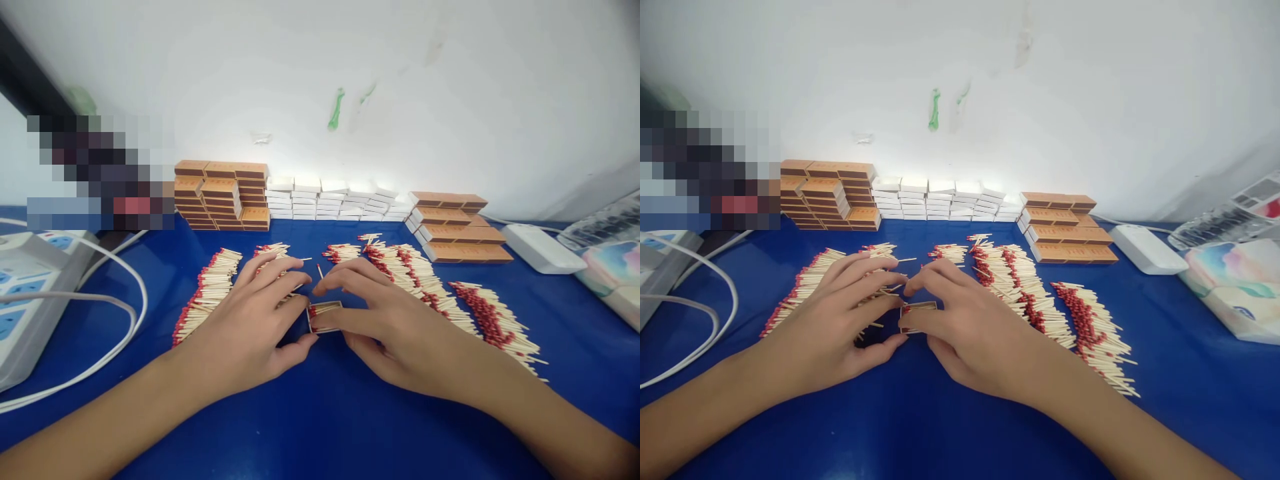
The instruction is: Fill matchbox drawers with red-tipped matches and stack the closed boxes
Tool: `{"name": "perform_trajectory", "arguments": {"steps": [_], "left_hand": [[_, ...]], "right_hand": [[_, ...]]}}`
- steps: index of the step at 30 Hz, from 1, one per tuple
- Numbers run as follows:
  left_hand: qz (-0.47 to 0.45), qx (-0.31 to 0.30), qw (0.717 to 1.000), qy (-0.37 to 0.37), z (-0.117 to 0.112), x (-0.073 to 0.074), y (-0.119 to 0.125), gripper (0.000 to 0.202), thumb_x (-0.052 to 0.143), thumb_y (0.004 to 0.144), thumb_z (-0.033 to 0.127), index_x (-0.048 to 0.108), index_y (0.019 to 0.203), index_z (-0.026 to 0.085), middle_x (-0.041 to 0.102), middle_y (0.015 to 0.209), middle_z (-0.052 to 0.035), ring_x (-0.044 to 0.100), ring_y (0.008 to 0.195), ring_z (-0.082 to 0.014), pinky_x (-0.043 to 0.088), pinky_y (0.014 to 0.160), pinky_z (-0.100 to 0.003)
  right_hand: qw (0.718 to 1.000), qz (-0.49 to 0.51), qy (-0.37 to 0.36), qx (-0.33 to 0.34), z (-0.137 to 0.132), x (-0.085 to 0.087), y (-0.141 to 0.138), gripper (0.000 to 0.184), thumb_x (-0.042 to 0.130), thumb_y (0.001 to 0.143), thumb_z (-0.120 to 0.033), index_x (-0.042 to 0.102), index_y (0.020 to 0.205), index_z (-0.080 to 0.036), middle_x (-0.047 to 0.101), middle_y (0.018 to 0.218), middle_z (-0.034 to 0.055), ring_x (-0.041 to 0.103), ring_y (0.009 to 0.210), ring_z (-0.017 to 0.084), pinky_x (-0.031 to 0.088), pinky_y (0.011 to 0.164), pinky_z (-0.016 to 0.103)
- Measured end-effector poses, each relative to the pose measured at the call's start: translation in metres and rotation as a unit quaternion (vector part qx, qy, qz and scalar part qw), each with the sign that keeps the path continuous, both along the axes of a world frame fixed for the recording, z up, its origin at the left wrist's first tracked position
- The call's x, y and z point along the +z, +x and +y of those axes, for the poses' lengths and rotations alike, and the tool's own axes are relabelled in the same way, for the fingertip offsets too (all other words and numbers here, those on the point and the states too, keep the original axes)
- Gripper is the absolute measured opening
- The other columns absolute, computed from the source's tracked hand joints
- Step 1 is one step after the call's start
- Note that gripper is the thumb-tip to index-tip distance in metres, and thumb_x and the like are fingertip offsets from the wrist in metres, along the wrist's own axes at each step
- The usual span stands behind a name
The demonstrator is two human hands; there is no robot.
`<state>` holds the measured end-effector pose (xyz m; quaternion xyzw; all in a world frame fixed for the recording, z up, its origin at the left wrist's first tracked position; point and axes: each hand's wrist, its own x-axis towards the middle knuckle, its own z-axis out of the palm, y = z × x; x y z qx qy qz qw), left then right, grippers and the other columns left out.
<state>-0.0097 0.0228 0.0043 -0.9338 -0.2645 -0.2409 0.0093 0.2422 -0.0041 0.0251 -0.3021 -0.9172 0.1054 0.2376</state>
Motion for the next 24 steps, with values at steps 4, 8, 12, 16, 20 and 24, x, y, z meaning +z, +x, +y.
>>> {"name": "perform_trajectory", "arguments": {"steps": [4,8,12,16,20,24], "left_hand": [[-0.002,0.005,1.0,0.005,-0.0007,-0.0003,-0.0004,0.018,0.071,0.102,0.033,0.076,0.11,0.018,0.077,0.125,-0.0122,0.061,0.143,-0.0359,0.043,0.128,-0.062],[-0.002,0.006,1.0,0.008,-0.002,-0.0012,-0.0017,0.019,0.072,0.102,0.034,0.076,0.11,0.017,0.076,0.128,-0.0123,0.061,0.143,-0.0361,0.041,0.129,-0.062],[-0.004,0.006,1.0,0.006,-0.0015,-0.0021,-0.0015,0.02,0.074,0.101,0.035,0.077,0.111,0.018,0.076,0.131,-0.0118,0.061,0.143,-0.0367,0.041,0.129,-0.064],[-0.004,0.005,1.0,0.007,-0.0005,-0.0023,-0.0009,0.02,0.074,0.101,0.034,0.077,0.11,0.017,0.077,0.131,-0.0124,0.061,0.142,-0.037,0.042,0.129,-0.064],[0.002,0.006,1.0,0.005,-0.0009,-0.0022,-0.0011,0.022,0.073,0.102,0.035,0.078,0.109,0.016,0.076,0.131,-0.0129,0.061,0.143,-0.0375,0.041,0.129,-0.064],[0.002,0.007,1.0,0.003,-0.0014,-0.0016,-0.001,0.02,0.074,0.101,0.035,0.077,0.109,0.017,0.076,0.132,-0.0128,0.061,0.143,-0.0373,0.043,0.127,-0.064]], "right_hand": [[1.0,-0.005,0.0,-0.009,0.0015,-0.0022,0.0028,0.037,0.056,0.1,-0.002,0.081,0.113,-0.026,0.069,0.128,0.0129,0.06,0.13,0.029,0.056,0.112,0.053],[1.0,-0.008,-0.001,-0.016,0.0023,-0.0024,0.0055,0.038,0.056,0.1,-0.002,0.082,0.112,-0.027,0.07,0.13,0.0121,0.06,0.133,0.029,0.055,0.114,0.055],[0.999,-0.001,0.014,-0.035,0.0038,-0.0017,0.0074,0.036,0.058,0.098,-0.002,0.082,0.111,-0.025,0.072,0.129,0.0129,0.062,0.133,0.031,0.056,0.115,0.059],[0.999,-0.008,0.013,-0.04,0.0038,-0.0002,0.0068,0.032,0.059,0.097,-0.003,0.082,0.103,-0.024,0.073,0.128,0.0123,0.064,0.128,0.031,0.056,0.115,0.058],[0.999,-0.006,0.005,-0.04,0.003,0.001,0.0057,0.026,0.061,0.1,-0.009,0.082,0.104,-0.024,0.073,0.125,0.012,0.066,0.126,0.029,0.054,0.117,0.057],[0.999,-0.009,0.023,-0.042,0.0059,-0.0019,0.0059,0.025,0.061,0.102,-0.009,0.081,0.105,-0.023,0.073,0.122,0.0126,0.066,0.122,0.03,0.059,0.11,0.054]]}}
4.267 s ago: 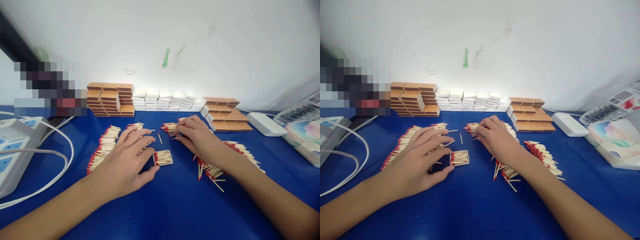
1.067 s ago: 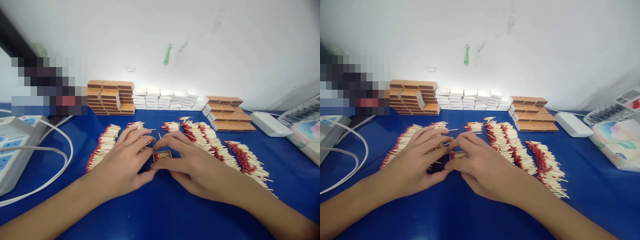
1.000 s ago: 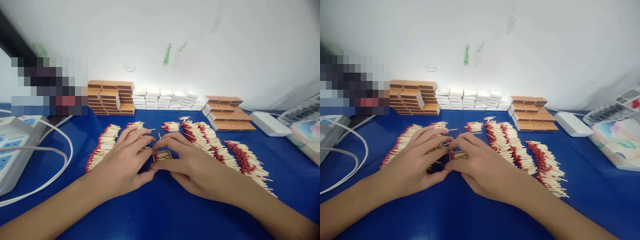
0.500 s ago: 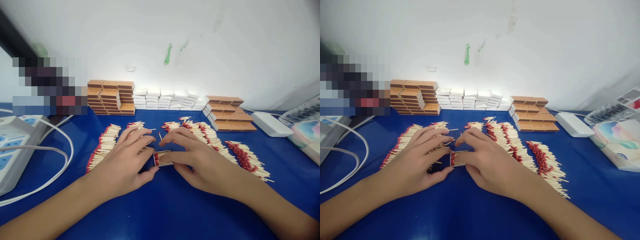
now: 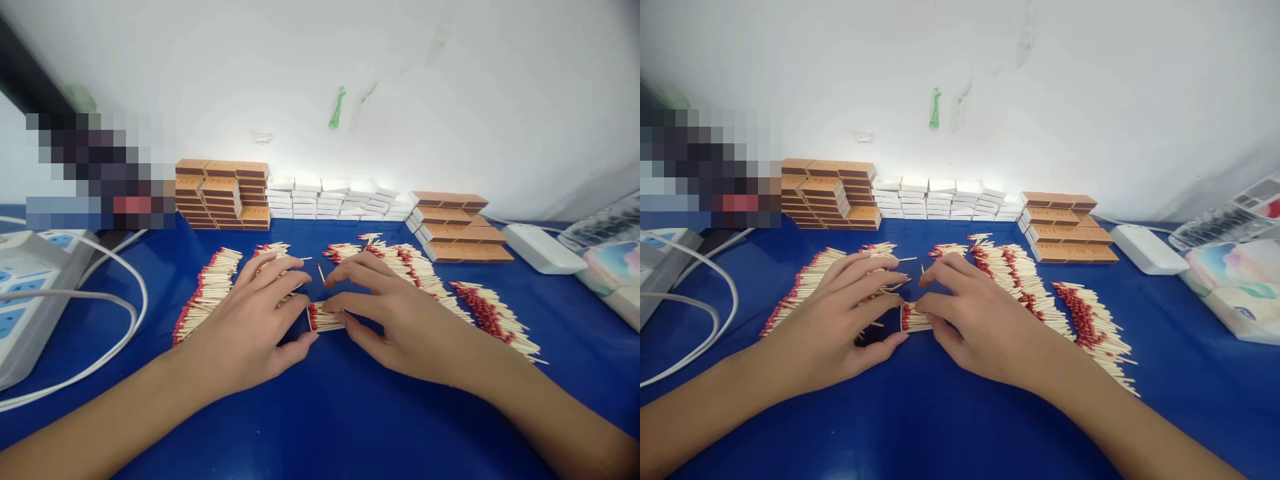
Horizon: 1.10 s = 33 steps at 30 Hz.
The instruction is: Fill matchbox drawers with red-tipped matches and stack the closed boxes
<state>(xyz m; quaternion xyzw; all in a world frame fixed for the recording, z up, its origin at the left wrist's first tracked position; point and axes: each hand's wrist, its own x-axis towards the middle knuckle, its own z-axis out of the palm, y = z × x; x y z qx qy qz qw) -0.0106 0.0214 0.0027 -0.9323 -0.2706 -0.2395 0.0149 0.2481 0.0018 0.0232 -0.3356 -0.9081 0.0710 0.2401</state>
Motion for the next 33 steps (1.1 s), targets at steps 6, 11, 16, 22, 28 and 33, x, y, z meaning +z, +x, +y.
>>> {"name": "perform_trajectory", "arguments": {"steps": [6,11,16,22,28,33], "left_hand": [[-0.004,-0.002,1.0,0.001,0.001,0.0,0.001,0.019,0.074,0.101,0.034,0.077,0.107,0.017,0.077,0.132,-0.013,0.061,0.143,-0.0375,0.043,0.128,-0.064],[0.001,-0.003,1.0,0.003,0.0,0.0,0.0,0.021,0.073,0.102,0.035,0.078,0.108,0.016,0.076,0.132,-0.0134,0.061,0.142,-0.0381,0.046,0.124,-0.063],[0.007,-0.005,1.0,0.01,-0.001,0.0,0.001,0.022,0.072,0.103,0.035,0.078,0.109,0.015,0.076,0.133,-0.0146,0.061,0.143,-0.0381,0.046,0.123,-0.064],[0.009,-0.004,1.0,0.009,-0.002,0.0,0.0,0.021,0.072,0.103,0.035,0.077,0.108,0.015,0.076,0.134,-0.0147,0.06,0.144,-0.0382,0.044,0.126,-0.063],[0.003,-0.006,1.0,0.014,-0.002,0.0,0.0,0.022,0.072,0.103,0.034,0.078,0.107,0.014,0.076,0.132,-0.0147,0.061,0.143,-0.0377,0.042,0.129,-0.063],[0.002,-0.006,1.0,0.008,-0.001,-0.001,0.0,0.021,0.073,0.102,0.035,0.077,0.108,0.015,0.076,0.133,-0.0143,0.06,0.143,-0.037,0.041,0.13,-0.064]], "right_hand": [[1.0,-0.006,0.016,-0.004,0.003,-0.004,0.0,0.017,0.063,0.107,-0.019,0.077,0.099,-0.022,0.074,0.115,0.0124,0.067,0.117,0.029,0.06,0.103,0.051],[1.0,-0.016,0.013,-0.018,0.003,-0.004,-0.001,0.017,0.06,0.108,-0.017,0.071,0.097,-0.022,0.074,0.115,0.012,0.067,0.116,0.028,0.06,0.103,0.049],[1.0,-0.01,0.005,-0.026,0.006,-0.009,0.0,0.013,0.064,0.107,-0.018,0.069,0.096,-0.02,0.073,0.113,0.0121,0.065,0.115,0.029,0.06,0.103,0.05],[1.0,-0.001,0.006,-0.015,0.007,-0.013,-0.003,0.013,0.062,0.109,-0.019,0.071,0.099,-0.019,0.073,0.113,0.0124,0.064,0.115,0.028,0.059,0.104,0.05],[1.0,0.0,-0.006,-0.012,0.005,-0.014,-0.004,0.015,0.061,0.109,-0.019,0.071,0.099,-0.02,0.072,0.113,0.0121,0.064,0.115,0.028,0.058,0.103,0.048],[1.0,0.006,-0.03,-0.004,0.005,-0.012,-0.002,0.014,0.061,0.11,-0.021,0.072,0.101,-0.021,0.071,0.113,0.0122,0.064,0.115,0.028,0.058,0.103,0.048]]}}
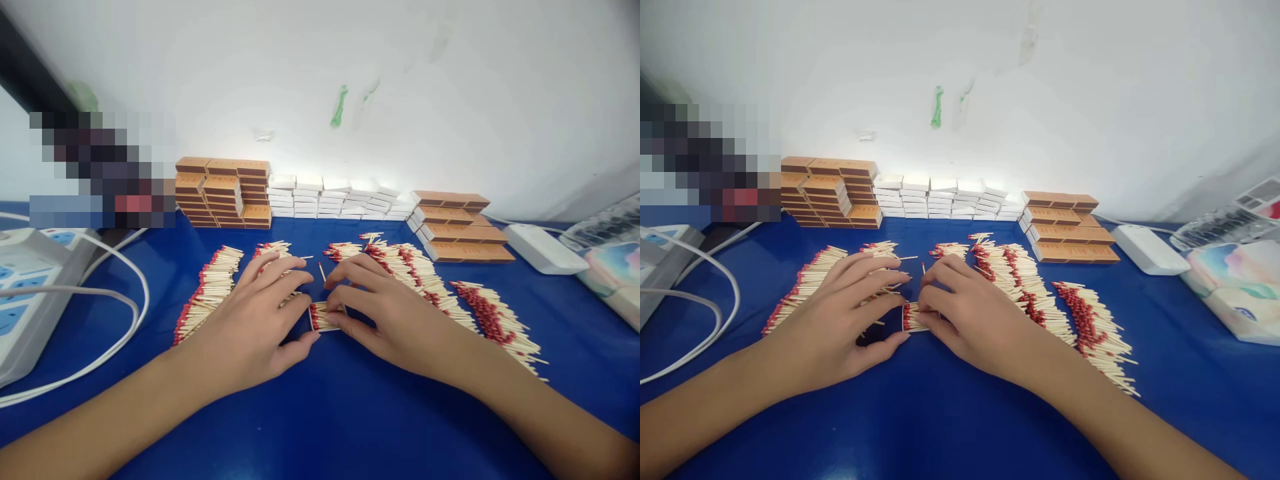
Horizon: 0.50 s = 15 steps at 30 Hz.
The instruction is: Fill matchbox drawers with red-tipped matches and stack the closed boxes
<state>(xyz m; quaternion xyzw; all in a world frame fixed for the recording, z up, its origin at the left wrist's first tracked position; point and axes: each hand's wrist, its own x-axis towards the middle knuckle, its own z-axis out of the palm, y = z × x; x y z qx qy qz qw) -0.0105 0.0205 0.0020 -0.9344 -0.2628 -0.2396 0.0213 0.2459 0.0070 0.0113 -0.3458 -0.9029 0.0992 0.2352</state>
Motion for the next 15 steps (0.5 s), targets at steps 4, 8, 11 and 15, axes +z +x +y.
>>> {"name": "perform_trajectory", "arguments": {"steps": [4,8,11,15], "left_hand": [[0.001,0.0,1.0,-0.005,-0.0002,0.0001,-0.0003,0.021,0.072,0.102,0.035,0.077,0.108,0.015,0.076,0.132,-0.0135,0.061,0.143,-0.0364,0.041,0.13,-0.063],[0.002,-0.001,1.0,-0.004,-0.0004,0.0003,-0.0004,0.022,0.072,0.103,0.035,0.077,0.109,0.015,0.076,0.132,-0.0135,0.06,0.143,-0.0366,0.043,0.128,-0.062],[0.0,-0.001,1.0,-0.002,-0.0005,-0.0002,-0.0003,0.021,0.072,0.103,0.035,0.077,0.108,0.015,0.076,0.132,-0.0141,0.06,0.143,-0.0366,0.044,0.128,-0.063],[-0.002,0.001,1.0,0.002,-0.0006,-0.0008,-0.0002,0.022,0.072,0.103,0.035,0.077,0.109,0.014,0.076,0.132,-0.0145,0.061,0.143,-0.0369,0.044,0.128,-0.062]], "right_hand": [[1.0,0.005,-0.008,0.015,0.0008,0.0002,0.001,0.016,0.058,0.111,-0.017,0.072,0.106,-0.021,0.07,0.117,0.0124,0.062,0.118,0.027,0.056,0.104,0.046],[1.0,0.012,-0.018,0.017,0.0011,-0.0013,0.002,0.019,0.054,0.112,-0.016,0.072,0.109,-0.02,0.069,0.119,0.0126,0.062,0.119,0.025,0.055,0.103,0.042],[0.999,0.01,-0.033,0.022,0.0012,-0.0021,0.0033,0.02,0.053,0.113,-0.017,0.073,0.11,-0.02,0.068,0.12,0.0124,0.061,0.119,0.025,0.055,0.104,0.043],[0.999,0.006,-0.029,0.017,0.0012,-0.0018,0.0057,0.02,0.055,0.111,-0.016,0.074,0.109,-0.021,0.067,0.125,0.0124,0.059,0.125,0.026,0.052,0.11,0.046]]}}
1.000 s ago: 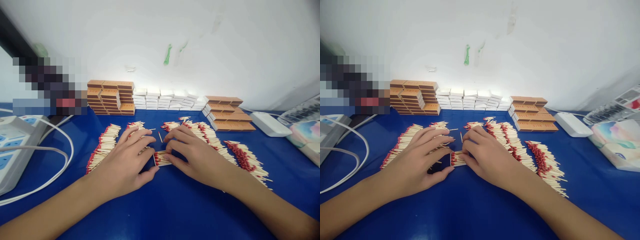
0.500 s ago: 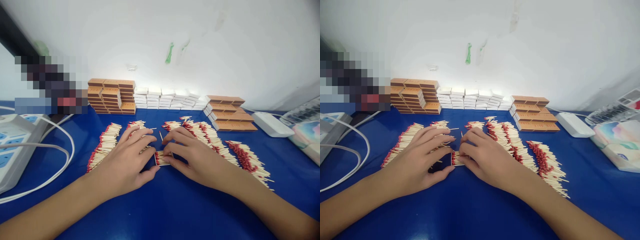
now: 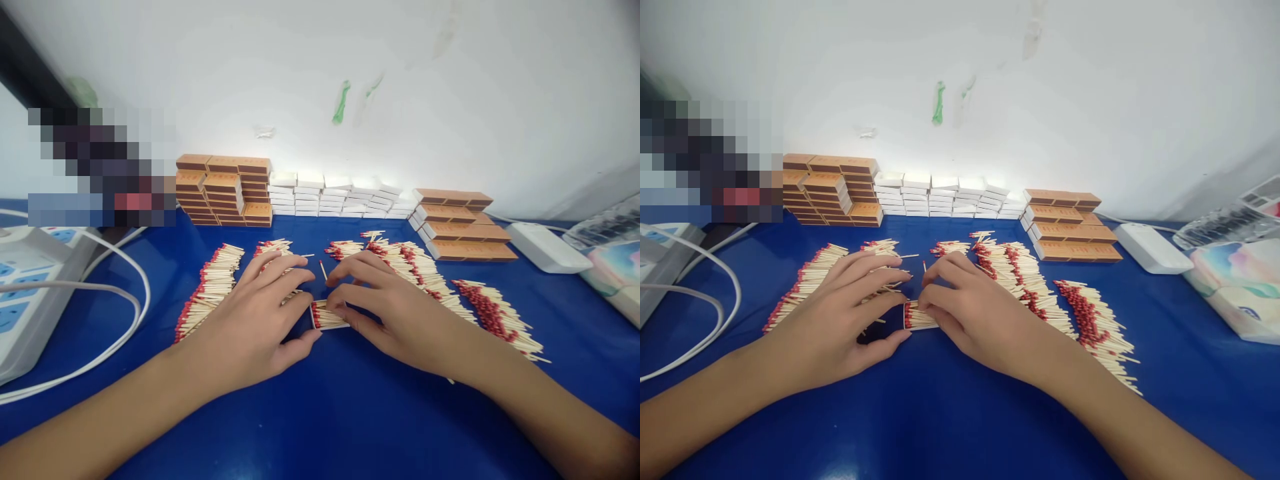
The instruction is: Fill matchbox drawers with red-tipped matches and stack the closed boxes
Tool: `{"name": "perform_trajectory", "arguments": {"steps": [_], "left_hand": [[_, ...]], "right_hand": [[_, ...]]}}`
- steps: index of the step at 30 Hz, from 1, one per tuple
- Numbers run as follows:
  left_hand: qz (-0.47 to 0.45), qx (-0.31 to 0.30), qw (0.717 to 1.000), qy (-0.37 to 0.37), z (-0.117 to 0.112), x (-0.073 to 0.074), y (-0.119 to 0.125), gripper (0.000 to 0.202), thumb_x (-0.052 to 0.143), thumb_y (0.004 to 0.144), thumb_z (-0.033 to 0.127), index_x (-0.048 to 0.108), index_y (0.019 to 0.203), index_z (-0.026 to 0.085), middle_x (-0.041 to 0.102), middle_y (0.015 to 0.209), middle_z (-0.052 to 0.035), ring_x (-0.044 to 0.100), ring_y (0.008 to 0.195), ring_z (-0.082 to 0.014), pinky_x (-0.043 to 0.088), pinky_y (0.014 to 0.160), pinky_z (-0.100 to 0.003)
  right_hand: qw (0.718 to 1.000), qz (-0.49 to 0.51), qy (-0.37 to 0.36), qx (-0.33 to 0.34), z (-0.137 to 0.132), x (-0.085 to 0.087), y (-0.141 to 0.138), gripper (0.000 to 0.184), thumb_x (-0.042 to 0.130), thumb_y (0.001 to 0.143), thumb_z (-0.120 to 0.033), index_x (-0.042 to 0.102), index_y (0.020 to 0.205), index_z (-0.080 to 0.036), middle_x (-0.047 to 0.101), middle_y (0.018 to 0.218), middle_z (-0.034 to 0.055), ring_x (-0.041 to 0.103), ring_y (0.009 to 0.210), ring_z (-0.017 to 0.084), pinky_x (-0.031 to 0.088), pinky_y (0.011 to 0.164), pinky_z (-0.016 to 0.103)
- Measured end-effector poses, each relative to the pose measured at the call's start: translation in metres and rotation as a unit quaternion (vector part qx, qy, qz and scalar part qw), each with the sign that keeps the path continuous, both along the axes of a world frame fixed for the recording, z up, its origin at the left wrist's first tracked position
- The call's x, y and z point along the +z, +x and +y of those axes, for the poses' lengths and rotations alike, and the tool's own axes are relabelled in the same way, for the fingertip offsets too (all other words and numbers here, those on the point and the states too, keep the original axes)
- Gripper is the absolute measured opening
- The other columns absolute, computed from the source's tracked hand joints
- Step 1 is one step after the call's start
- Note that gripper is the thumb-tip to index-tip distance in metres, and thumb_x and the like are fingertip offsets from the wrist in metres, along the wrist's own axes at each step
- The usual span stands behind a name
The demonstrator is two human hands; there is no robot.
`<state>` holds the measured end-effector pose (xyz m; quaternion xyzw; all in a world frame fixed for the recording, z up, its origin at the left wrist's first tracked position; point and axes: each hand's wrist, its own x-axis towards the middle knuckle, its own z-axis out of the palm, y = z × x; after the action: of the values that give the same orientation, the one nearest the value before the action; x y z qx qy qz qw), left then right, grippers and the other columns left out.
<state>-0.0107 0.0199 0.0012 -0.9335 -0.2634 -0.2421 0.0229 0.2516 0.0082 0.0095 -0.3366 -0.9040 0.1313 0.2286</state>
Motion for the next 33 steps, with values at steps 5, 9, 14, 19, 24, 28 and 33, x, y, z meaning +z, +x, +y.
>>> {"name": "perform_trajectory", "arguments": {"steps": [5,9,14,19,24,28,33], "left_hand": [[0.0,-0.001,1.0,-0.001,0.0,0.0,0.0,0.022,0.073,0.102,0.035,0.077,0.109,0.015,0.076,0.132,-0.0142,0.061,0.143,-0.0367,0.043,0.129,-0.063],[0.006,0.0,1.0,-0.002,0.0,-0.001,0.0,0.023,0.071,0.103,0.035,0.077,0.109,0.014,0.075,0.132,-0.014,0.06,0.143,-0.0364,0.042,0.13,-0.062],[0.001,-0.002,1.0,0.003,0.0,-0.001,-0.001,0.024,0.07,0.104,0.036,0.077,0.11,0.014,0.075,0.132,-0.0138,0.06,0.143,-0.0364,0.041,0.13,-0.062],[0.0,-0.002,1.0,0.003,-0.001,-0.002,-0.001,0.021,0.07,0.104,0.035,0.077,0.11,0.017,0.076,0.132,-0.0126,0.06,0.145,-0.0364,0.042,0.129,-0.062],[-0.005,-0.003,1.0,-0.003,-0.001,-0.002,0.001,0.019,0.07,0.103,0.034,0.077,0.11,0.018,0.077,0.13,-0.0121,0.061,0.144,-0.0357,0.041,0.13,-0.062],[-0.008,-0.005,1.0,0.004,0.0,-0.001,0.002,0.019,0.071,0.103,0.034,0.078,0.109,0.017,0.077,0.13,-0.0128,0.062,0.142,-0.0366,0.042,0.128,-0.064],[-0.007,-0.008,1.0,0.0,-0.002,-0.001,0.001,0.019,0.072,0.102,0.033,0.077,0.11,0.017,0.077,0.131,-0.0133,0.061,0.143,-0.0366,0.044,0.126,-0.061]], "right_hand": [[1.0,0.007,-0.005,0.0,-0.002,0.002,-0.001,0.021,0.057,0.108,-0.011,0.074,0.105,-0.022,0.068,0.123,0.012,0.06,0.124,0.026,0.053,0.108,0.045],[1.0,0.011,-0.011,-0.002,-0.003,0.004,-0.003,0.02,0.058,0.107,-0.011,0.074,0.106,-0.022,0.069,0.121,0.0122,0.061,0.121,0.026,0.055,0.104,0.043],[0.999,0.037,0.008,-0.02,0.001,0.002,-0.002,0.022,0.06,0.104,-0.008,0.075,0.106,-0.024,0.072,0.114,0.0085,0.064,0.112,0.024,0.052,0.101,0.043],[0.973,0.053,0.067,-0.216,0.02,-0.011,-0.013,0.011,0.075,0.098,-0.026,0.072,0.087,-0.023,0.068,0.082,0.0041,0.061,0.087,0.026,0.05,0.094,0.048],[0.969,-0.013,0.01,-0.248,0.036,-0.017,-0.024,0.019,0.078,0.097,-0.027,0.07,0.08,-0.022,0.069,0.084,0.0045,0.061,0.088,0.026,0.047,0.097,0.047],[0.971,-0.054,-0.004,-0.231,0.035,-0.009,-0.009,0.02,0.071,0.096,-0.014,0.069,0.078,-0.022,0.069,0.082,0.0054,0.06,0.091,0.027,0.047,0.09,0.044],[0.975,-0.088,0.014,-0.203,0.036,-0.006,0.026,0.019,0.068,0.098,-0.014,0.068,0.08,-0.021,0.067,0.082,0.007,0.057,0.089,0.028,0.044,0.079,0.04]]}}
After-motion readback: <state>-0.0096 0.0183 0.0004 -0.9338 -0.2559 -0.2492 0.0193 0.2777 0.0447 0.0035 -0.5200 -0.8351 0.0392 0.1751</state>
